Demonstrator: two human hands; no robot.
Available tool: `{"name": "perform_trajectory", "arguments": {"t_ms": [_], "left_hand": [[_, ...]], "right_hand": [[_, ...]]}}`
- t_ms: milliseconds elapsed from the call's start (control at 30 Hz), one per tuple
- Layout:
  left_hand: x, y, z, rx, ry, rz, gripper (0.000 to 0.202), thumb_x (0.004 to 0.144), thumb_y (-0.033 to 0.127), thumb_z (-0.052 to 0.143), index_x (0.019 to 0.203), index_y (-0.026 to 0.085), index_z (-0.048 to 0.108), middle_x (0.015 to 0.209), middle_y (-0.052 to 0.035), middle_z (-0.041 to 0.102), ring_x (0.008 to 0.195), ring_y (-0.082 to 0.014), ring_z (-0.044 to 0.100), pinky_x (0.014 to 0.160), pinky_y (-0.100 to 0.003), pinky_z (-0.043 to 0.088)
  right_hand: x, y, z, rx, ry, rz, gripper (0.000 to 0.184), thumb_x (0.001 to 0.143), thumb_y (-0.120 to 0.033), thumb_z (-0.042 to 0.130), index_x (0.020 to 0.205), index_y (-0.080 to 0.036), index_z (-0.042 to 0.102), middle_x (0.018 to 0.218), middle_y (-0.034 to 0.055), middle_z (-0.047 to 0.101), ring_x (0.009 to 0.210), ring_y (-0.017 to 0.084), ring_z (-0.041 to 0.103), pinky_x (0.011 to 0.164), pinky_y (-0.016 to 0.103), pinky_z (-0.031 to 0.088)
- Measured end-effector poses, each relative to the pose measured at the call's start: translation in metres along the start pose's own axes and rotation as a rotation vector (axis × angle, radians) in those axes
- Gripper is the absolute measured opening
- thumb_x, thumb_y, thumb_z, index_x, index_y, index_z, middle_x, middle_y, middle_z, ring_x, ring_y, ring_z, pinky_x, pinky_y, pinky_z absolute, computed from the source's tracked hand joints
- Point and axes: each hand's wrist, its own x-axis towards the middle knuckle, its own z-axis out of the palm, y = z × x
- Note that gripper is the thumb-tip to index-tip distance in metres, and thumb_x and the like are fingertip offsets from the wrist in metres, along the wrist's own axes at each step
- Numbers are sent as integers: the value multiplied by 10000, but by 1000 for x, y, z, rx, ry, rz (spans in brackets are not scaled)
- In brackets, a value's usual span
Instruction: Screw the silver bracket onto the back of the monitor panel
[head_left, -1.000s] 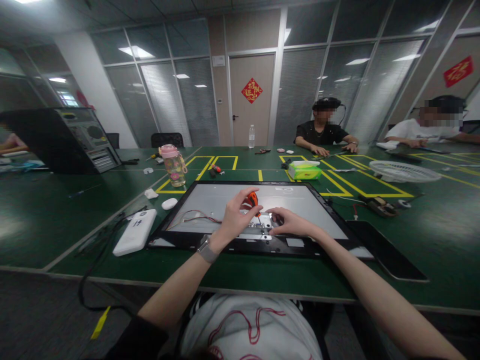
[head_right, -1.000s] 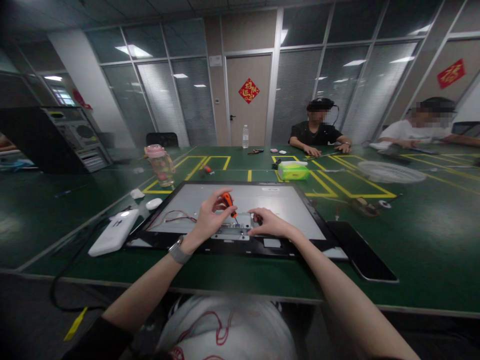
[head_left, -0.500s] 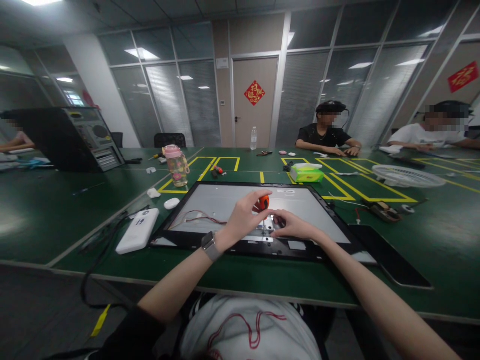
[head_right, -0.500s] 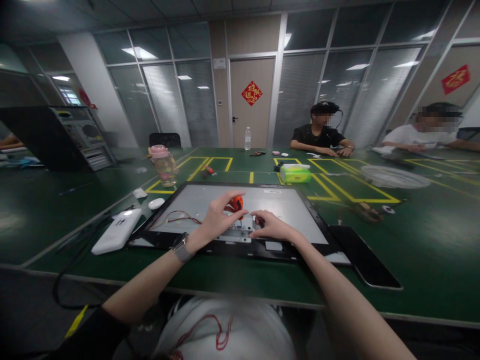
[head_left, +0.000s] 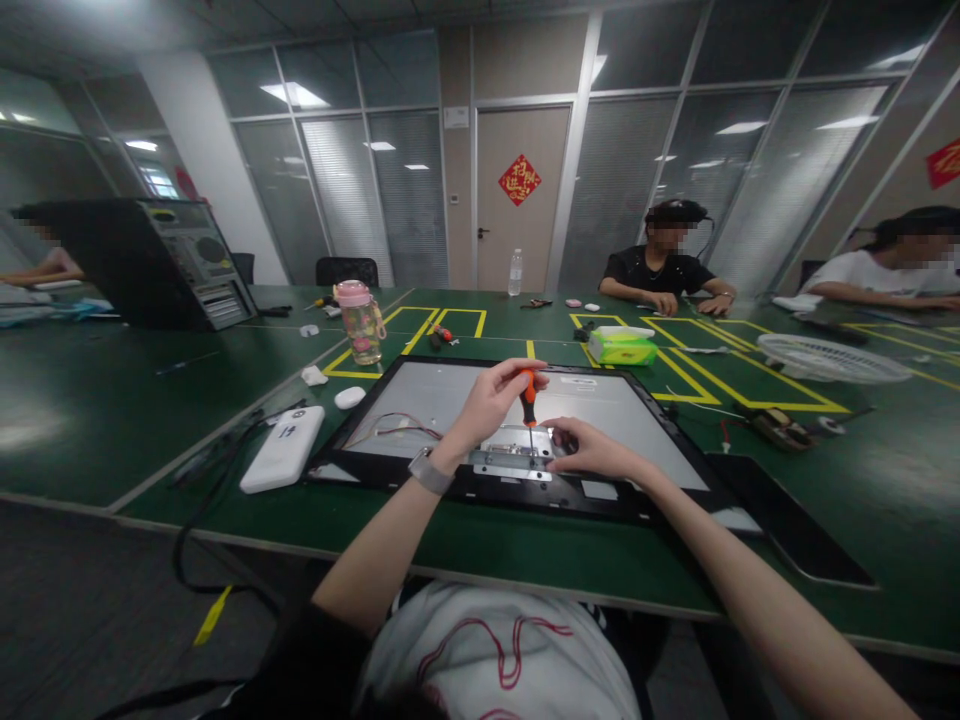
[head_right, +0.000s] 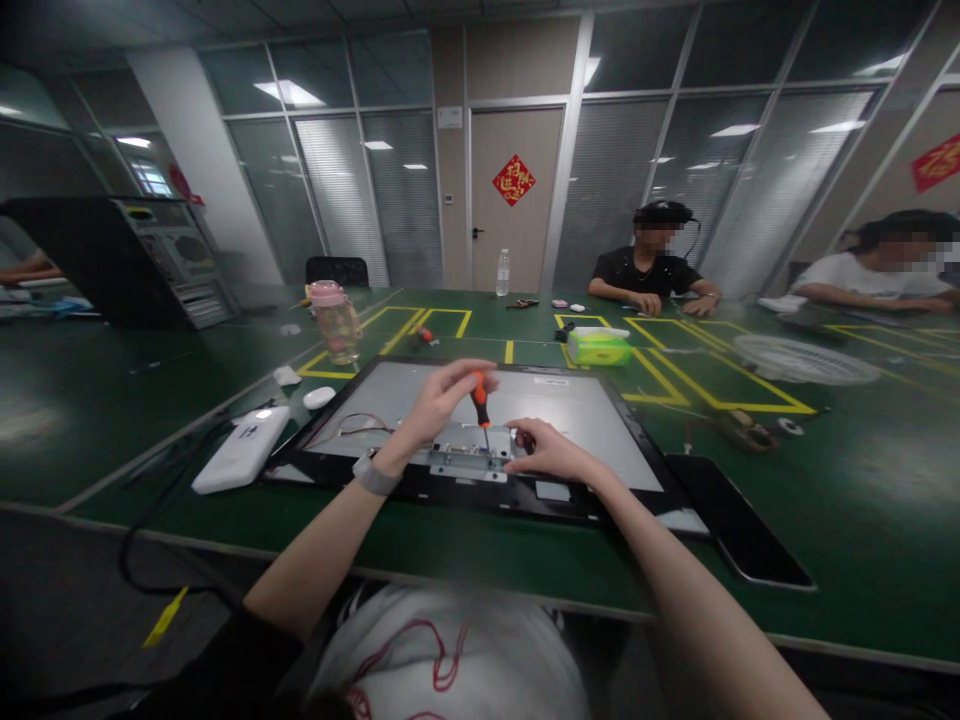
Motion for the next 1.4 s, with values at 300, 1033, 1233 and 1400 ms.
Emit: {"name": "perform_trajectory", "arguments": {"t_ms": [300,1033,1233,1400], "left_hand": [[-12,0,0,196,191,101,160,849,273,613,941,172,697,893,-51,611,832,-136,586,776,-259,469],[-12,-3,4,110,225,85,174,829,277,622,945,190,719,908,-56,629,851,-149,595,739,-256,481],[-12,-3,3,38,197,44,254,906,284,493,1004,167,697,875,-60,655,867,-158,608,836,-300,461],[-13,-3,5,128,212,61,202,847,294,599,977,188,711,926,-51,605,834,-139,575,774,-262,461]], "right_hand": [[0,1,0,-10,-11,-5,695,651,-438,761,1235,-119,561,873,38,546,803,199,529,733,319,444],[0,0,-1,-48,-8,-5,688,659,-417,756,1250,-127,557,879,43,562,803,200,548,740,319,457],[0,-3,-3,-58,-24,9,716,663,-437,750,1268,-117,541,908,54,565,825,207,549,755,326,459],[0,-4,-2,-44,-21,7,704,656,-436,754,1255,-123,553,877,44,557,800,201,543,729,319,453]]}}
